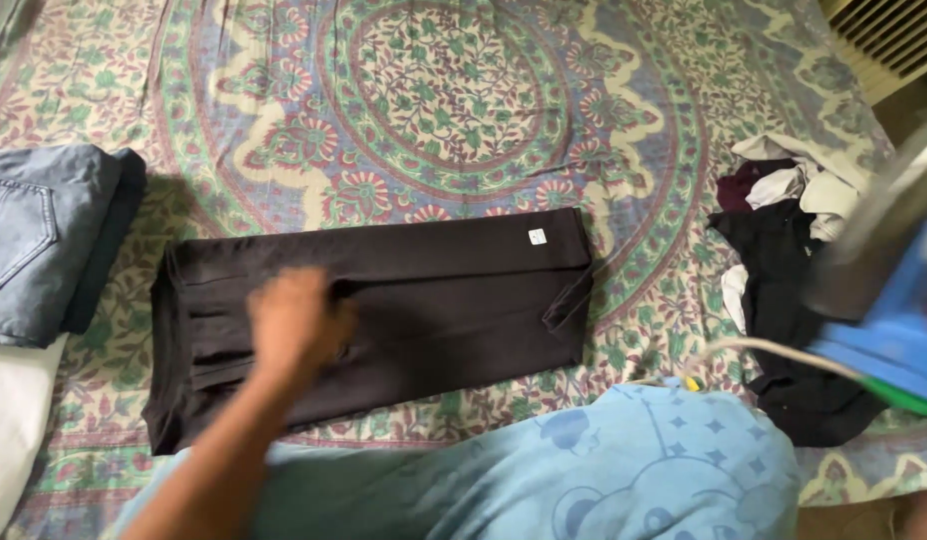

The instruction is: The person irons and folds a black shirt and beige shorts on a bed.

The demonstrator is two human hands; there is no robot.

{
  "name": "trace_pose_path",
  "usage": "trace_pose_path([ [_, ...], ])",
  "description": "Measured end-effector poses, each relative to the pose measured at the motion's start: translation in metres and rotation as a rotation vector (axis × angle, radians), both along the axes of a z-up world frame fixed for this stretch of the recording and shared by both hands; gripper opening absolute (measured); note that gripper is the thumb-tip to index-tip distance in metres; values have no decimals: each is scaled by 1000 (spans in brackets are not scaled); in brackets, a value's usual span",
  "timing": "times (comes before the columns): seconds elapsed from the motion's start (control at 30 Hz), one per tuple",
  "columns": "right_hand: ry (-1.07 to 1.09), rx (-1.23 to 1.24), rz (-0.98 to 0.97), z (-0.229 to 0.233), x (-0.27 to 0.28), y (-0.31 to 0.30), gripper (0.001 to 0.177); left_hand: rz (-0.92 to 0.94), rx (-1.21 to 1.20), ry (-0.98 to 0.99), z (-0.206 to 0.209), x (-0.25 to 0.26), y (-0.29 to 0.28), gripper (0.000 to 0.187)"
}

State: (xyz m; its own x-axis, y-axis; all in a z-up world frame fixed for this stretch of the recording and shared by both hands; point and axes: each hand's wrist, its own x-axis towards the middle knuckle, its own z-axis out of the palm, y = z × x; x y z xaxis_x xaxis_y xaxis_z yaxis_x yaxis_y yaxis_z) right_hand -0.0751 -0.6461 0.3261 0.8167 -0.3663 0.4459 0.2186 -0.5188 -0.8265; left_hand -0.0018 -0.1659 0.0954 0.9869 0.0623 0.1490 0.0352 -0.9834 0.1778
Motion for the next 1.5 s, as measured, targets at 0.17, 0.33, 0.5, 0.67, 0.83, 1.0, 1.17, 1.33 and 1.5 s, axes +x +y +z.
trace_pose_path([
  [0.17,-105,291,-70,-71,17,-1,16,-184,-635,491,-33,-19,-161,49],
  [0.33,-51,252,84,-116,24,10,36,-46,-873,463,-41,-30,-280,76],
  [0.5,-1,171,78,-105,25,12,37,-467,-1401,342,-77,-38,-326,62],
  [0.67,17,179,100,-112,23,12,39,-500,-1513,506,-50,-25,-239,58],
  [0.83,289,66,102,-113,21,34,41,-276,-534,74,-22,7,-96,45],
  [1.0,320,-169,263,-117,33,86,48,-157,-144,-129,-67,9,3,74],
  [1.17,477,-303,368,-117,62,158,67,-134,14,33,-76,1,15,89],
  [1.33,596,-382,525,-170,109,229,68,-109,-19,9,-66,-3,12,87],
  [1.5,680,-448,519,-203,134,283,70,-62,-41,36,-62,-7,9,86],
])
